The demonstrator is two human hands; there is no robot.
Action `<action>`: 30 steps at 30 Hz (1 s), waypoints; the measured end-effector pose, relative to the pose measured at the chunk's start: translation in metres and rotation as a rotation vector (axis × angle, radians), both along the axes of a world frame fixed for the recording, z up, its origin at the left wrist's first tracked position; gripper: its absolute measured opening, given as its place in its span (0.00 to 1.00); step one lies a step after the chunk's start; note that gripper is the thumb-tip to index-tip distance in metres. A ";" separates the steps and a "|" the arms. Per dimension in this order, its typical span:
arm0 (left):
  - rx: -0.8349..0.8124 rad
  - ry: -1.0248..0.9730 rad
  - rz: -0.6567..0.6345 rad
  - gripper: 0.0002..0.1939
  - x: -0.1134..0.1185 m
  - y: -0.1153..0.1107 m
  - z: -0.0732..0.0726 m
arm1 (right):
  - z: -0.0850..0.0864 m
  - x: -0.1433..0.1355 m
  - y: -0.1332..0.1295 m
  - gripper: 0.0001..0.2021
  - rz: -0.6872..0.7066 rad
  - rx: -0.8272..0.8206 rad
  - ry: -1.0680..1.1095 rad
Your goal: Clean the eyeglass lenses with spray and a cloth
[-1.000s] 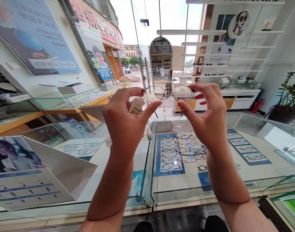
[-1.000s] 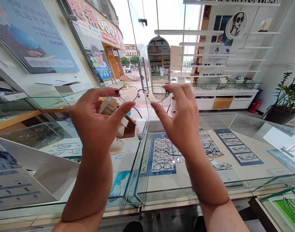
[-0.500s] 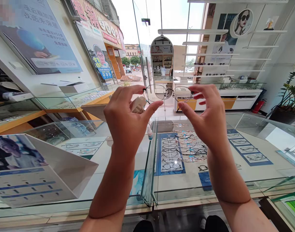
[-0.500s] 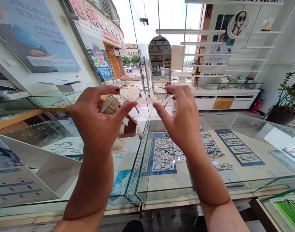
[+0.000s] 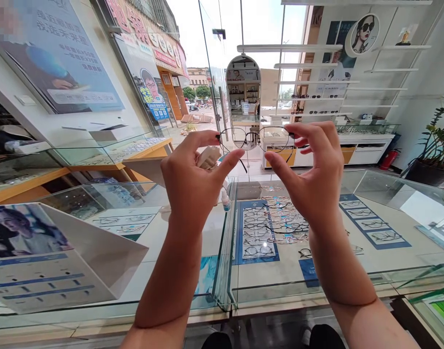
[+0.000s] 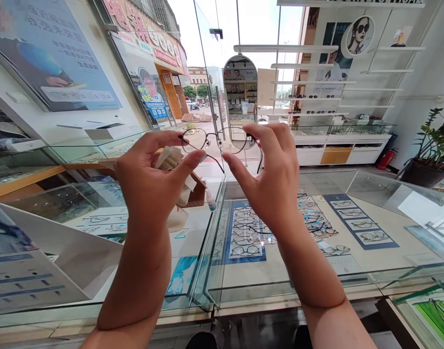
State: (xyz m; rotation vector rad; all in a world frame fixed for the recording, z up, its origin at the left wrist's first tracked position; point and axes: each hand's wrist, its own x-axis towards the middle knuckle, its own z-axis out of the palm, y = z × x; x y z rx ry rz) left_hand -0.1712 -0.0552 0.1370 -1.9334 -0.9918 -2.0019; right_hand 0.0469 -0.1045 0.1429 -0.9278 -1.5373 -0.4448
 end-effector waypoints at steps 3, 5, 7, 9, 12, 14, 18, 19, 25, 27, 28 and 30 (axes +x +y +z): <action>-0.003 -0.016 0.008 0.24 0.001 -0.001 0.000 | 0.000 -0.001 -0.001 0.19 0.064 -0.025 0.050; 0.013 -0.022 0.009 0.23 0.002 -0.001 0.000 | 0.000 -0.003 -0.002 0.19 0.109 -0.044 0.105; 0.025 -0.046 0.002 0.23 0.003 -0.001 -0.002 | 0.000 -0.004 -0.001 0.17 0.150 -0.050 0.175; 0.034 -0.096 -0.012 0.24 0.005 0.001 -0.004 | 0.000 -0.005 0.001 0.15 0.198 -0.020 0.238; 0.092 -0.167 0.008 0.25 0.009 0.006 -0.007 | -0.001 -0.005 0.007 0.16 0.239 0.018 0.260; 0.145 -0.189 0.054 0.26 0.012 0.008 -0.009 | -0.001 -0.005 0.010 0.17 0.242 0.016 0.248; 0.173 -0.202 0.088 0.29 0.013 0.010 -0.012 | -0.003 -0.003 0.012 0.16 0.267 0.027 0.280; 0.167 -0.201 0.083 0.28 0.013 0.010 -0.013 | -0.003 -0.002 0.013 0.16 0.271 0.024 0.290; 0.111 -0.185 -0.143 0.30 0.011 0.017 -0.017 | -0.004 0.004 0.021 0.16 0.297 -0.019 0.318; 0.105 -0.190 -0.222 0.30 0.011 0.020 -0.018 | -0.005 0.005 0.022 0.16 0.305 -0.031 0.337; 0.116 -0.196 -0.230 0.29 0.012 0.020 -0.018 | -0.005 0.006 0.023 0.16 0.310 -0.037 0.344; 0.163 -0.213 -0.199 0.28 0.013 0.021 -0.018 | -0.005 0.006 0.023 0.16 0.321 -0.048 0.357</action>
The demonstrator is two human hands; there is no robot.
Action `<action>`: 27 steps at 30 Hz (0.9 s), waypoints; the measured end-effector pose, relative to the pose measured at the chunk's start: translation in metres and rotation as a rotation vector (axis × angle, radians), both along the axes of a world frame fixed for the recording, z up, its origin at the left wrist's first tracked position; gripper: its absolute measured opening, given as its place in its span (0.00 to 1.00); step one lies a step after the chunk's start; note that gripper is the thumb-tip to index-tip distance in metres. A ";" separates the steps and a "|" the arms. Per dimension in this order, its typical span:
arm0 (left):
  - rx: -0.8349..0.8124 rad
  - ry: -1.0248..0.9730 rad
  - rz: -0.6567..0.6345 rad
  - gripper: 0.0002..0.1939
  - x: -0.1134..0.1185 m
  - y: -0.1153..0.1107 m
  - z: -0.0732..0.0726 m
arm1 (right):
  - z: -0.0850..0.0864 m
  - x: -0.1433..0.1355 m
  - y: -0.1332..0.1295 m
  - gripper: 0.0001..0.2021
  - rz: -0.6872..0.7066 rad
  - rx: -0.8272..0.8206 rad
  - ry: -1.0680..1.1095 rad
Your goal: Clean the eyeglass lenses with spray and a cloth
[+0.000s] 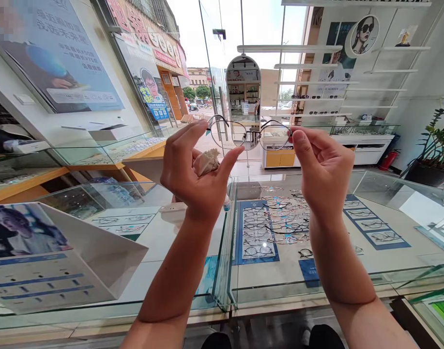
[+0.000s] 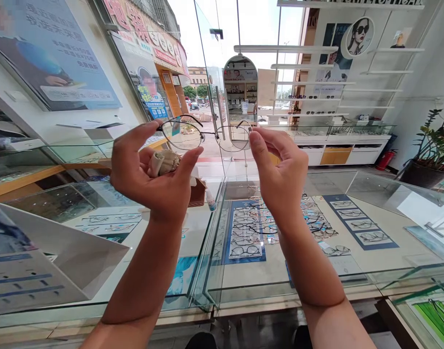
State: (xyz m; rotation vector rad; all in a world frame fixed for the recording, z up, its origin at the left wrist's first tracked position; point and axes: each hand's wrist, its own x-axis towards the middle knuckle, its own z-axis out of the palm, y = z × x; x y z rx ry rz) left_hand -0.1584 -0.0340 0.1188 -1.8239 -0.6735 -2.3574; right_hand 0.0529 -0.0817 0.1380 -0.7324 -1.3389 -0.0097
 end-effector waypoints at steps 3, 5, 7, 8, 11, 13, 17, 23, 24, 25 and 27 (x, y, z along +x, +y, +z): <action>0.038 -0.026 0.030 0.28 0.001 0.000 0.000 | -0.001 0.001 0.000 0.16 0.022 -0.015 0.005; 0.030 -0.033 -0.001 0.29 0.001 -0.001 0.000 | -0.001 0.002 0.001 0.17 0.035 -0.027 0.000; 0.004 -0.038 -0.044 0.30 0.000 -0.001 0.000 | -0.001 0.002 0.001 0.17 0.049 -0.032 0.002; -0.010 -0.040 -0.064 0.30 0.000 -0.002 0.000 | -0.002 0.002 0.002 0.17 0.054 -0.034 0.007; -0.055 -0.032 -0.131 0.30 0.001 -0.002 0.000 | -0.001 0.002 0.002 0.16 0.059 -0.039 0.021; -0.084 -0.013 -0.167 0.29 0.001 -0.002 0.000 | -0.001 0.001 0.002 0.17 0.055 -0.049 0.020; -0.066 -0.029 -0.100 0.30 0.002 -0.002 -0.001 | 0.000 0.001 0.001 0.18 0.059 -0.061 0.001; -0.076 -0.035 0.032 0.30 0.005 0.000 -0.003 | 0.002 0.002 0.000 0.19 0.107 -0.073 -0.040; -0.089 -0.030 0.030 0.31 0.005 0.001 -0.003 | 0.002 0.002 -0.001 0.18 0.125 -0.075 -0.034; -0.099 -0.024 0.024 0.31 0.006 0.003 -0.002 | 0.002 0.001 -0.001 0.18 0.141 -0.077 -0.024; -0.100 -0.014 0.021 0.31 0.007 0.006 -0.001 | 0.002 0.000 -0.001 0.17 0.155 -0.086 -0.004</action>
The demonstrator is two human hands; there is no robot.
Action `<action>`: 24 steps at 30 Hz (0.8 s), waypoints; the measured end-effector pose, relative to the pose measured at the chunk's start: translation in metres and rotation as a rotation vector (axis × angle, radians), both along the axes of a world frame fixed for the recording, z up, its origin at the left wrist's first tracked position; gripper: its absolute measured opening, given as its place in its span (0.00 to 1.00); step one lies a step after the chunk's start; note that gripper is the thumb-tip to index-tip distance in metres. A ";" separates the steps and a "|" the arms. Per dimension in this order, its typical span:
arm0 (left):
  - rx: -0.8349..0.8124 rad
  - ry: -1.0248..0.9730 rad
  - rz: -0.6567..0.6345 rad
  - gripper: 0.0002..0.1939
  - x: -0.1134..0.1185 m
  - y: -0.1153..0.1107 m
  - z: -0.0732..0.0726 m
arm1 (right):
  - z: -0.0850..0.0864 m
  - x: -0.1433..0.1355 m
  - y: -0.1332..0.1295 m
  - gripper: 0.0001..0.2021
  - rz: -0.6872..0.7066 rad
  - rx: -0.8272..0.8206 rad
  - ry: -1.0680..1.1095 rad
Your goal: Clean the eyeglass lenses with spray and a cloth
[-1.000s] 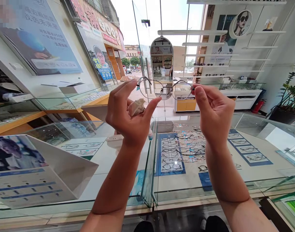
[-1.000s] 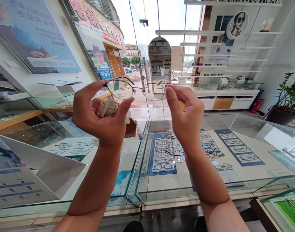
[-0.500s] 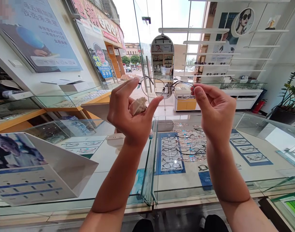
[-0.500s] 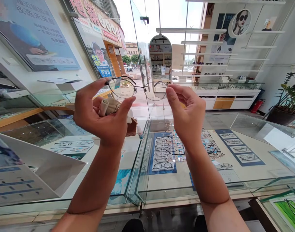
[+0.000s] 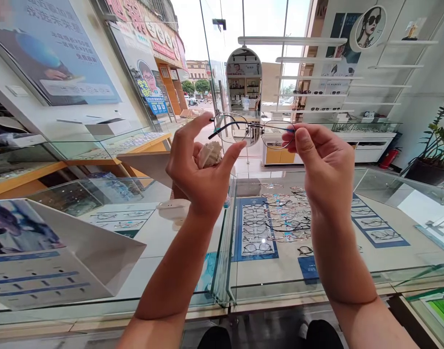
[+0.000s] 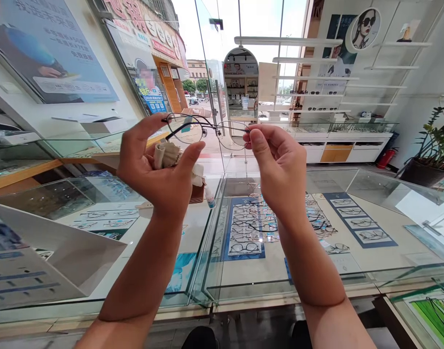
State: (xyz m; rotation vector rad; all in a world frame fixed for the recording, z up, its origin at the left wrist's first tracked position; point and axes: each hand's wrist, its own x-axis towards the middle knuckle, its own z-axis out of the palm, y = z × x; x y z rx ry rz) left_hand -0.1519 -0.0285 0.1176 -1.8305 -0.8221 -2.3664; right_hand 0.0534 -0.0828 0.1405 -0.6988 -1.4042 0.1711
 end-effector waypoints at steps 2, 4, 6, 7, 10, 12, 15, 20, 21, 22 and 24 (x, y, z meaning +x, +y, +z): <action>0.020 0.006 0.025 0.32 0.001 0.003 0.001 | 0.000 -0.001 0.000 0.18 -0.003 -0.012 0.006; 0.050 0.008 0.049 0.33 0.002 0.004 0.003 | 0.000 -0.002 0.000 0.19 -0.009 -0.016 -0.003; 0.084 0.000 0.025 0.33 0.004 0.004 0.004 | 0.000 -0.001 0.000 0.19 -0.014 -0.017 -0.016; 0.102 -0.010 -0.003 0.32 0.005 0.004 0.005 | 0.000 -0.001 0.000 0.19 -0.018 -0.019 -0.021; 0.148 -0.042 -0.079 0.28 0.008 0.003 0.006 | 0.001 0.000 -0.001 0.20 -0.042 -0.033 -0.031; 0.132 -0.042 -0.095 0.28 0.008 0.004 0.007 | 0.001 0.001 -0.001 0.20 -0.063 -0.040 -0.044; 0.053 -0.027 -0.128 0.29 0.007 0.005 0.008 | 0.001 0.002 -0.002 0.20 -0.089 -0.044 -0.078; 0.064 -0.051 -0.227 0.29 0.007 0.003 0.010 | 0.000 0.002 0.000 0.17 -0.073 -0.051 -0.065; 0.076 -0.055 -0.234 0.28 0.007 0.003 0.011 | 0.000 0.002 0.001 0.17 -0.066 -0.048 -0.061; 0.087 -0.059 -0.237 0.28 0.008 0.002 0.011 | 0.000 0.002 0.002 0.17 -0.061 -0.042 -0.059; 0.091 -0.069 -0.246 0.29 0.009 0.002 0.012 | 0.000 0.002 0.002 0.16 -0.063 -0.024 -0.066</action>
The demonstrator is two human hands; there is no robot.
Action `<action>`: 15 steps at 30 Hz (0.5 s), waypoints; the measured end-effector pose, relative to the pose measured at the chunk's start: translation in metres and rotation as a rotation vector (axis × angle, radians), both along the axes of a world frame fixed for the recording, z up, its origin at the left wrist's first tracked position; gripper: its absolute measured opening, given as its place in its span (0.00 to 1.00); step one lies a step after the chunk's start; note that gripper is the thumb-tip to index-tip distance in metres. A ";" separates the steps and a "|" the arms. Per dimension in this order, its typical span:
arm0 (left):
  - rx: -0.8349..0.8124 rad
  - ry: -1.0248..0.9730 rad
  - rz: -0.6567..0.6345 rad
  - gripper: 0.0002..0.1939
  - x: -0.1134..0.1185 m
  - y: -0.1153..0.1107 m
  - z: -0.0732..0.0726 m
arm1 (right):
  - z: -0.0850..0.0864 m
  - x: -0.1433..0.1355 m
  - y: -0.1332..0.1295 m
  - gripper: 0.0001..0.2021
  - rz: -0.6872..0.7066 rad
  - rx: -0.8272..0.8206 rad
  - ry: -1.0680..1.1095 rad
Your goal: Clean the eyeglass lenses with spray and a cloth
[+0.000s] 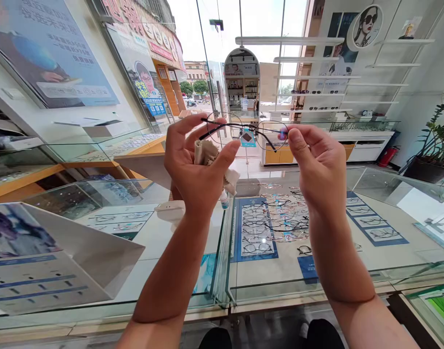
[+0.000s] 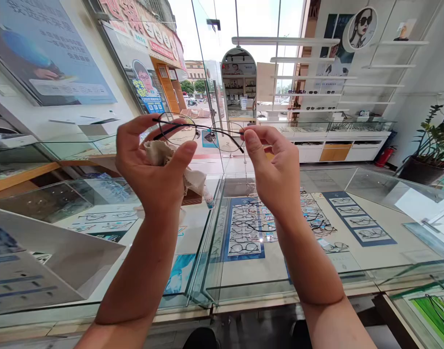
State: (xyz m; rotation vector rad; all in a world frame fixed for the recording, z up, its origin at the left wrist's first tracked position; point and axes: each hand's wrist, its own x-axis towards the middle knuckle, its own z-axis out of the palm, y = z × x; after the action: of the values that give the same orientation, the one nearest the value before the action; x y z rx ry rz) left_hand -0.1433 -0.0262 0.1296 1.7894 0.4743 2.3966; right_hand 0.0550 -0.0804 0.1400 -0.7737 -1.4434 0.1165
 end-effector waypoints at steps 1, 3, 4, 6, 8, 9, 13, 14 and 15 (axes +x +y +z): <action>-0.001 -0.013 -0.007 0.30 0.000 0.000 0.000 | 0.000 0.000 0.000 0.16 -0.006 0.006 -0.007; -0.019 -0.037 -0.028 0.29 0.000 0.000 -0.001 | 0.000 -0.001 0.000 0.16 -0.020 0.005 -0.022; -0.033 -0.048 -0.038 0.28 0.000 -0.001 -0.003 | 0.000 -0.001 0.000 0.17 -0.025 -0.002 -0.028; -0.073 -0.052 -0.050 0.26 0.000 -0.003 -0.005 | 0.001 -0.002 0.000 0.18 -0.028 -0.019 -0.034; -0.126 -0.022 -0.035 0.26 -0.001 -0.007 -0.007 | 0.001 -0.001 0.000 0.18 -0.022 -0.027 -0.030; -0.152 -0.001 -0.021 0.27 -0.001 -0.009 -0.007 | 0.001 -0.001 0.000 0.17 -0.019 -0.027 -0.026; -0.207 -0.030 -0.039 0.28 0.001 -0.011 -0.006 | 0.001 -0.001 -0.002 0.17 -0.021 -0.025 -0.035; -0.219 -0.059 -0.071 0.29 0.002 -0.010 -0.006 | 0.002 -0.001 -0.002 0.18 -0.025 -0.027 -0.040; -0.240 -0.085 -0.110 0.30 0.002 -0.009 -0.005 | 0.002 -0.001 -0.003 0.18 -0.027 -0.027 -0.042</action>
State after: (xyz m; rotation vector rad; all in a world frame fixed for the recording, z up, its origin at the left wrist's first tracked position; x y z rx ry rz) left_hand -0.1409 -0.0350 0.1245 1.5645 0.6080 2.2248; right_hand 0.0537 -0.0836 0.1419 -0.8220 -1.4728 0.0996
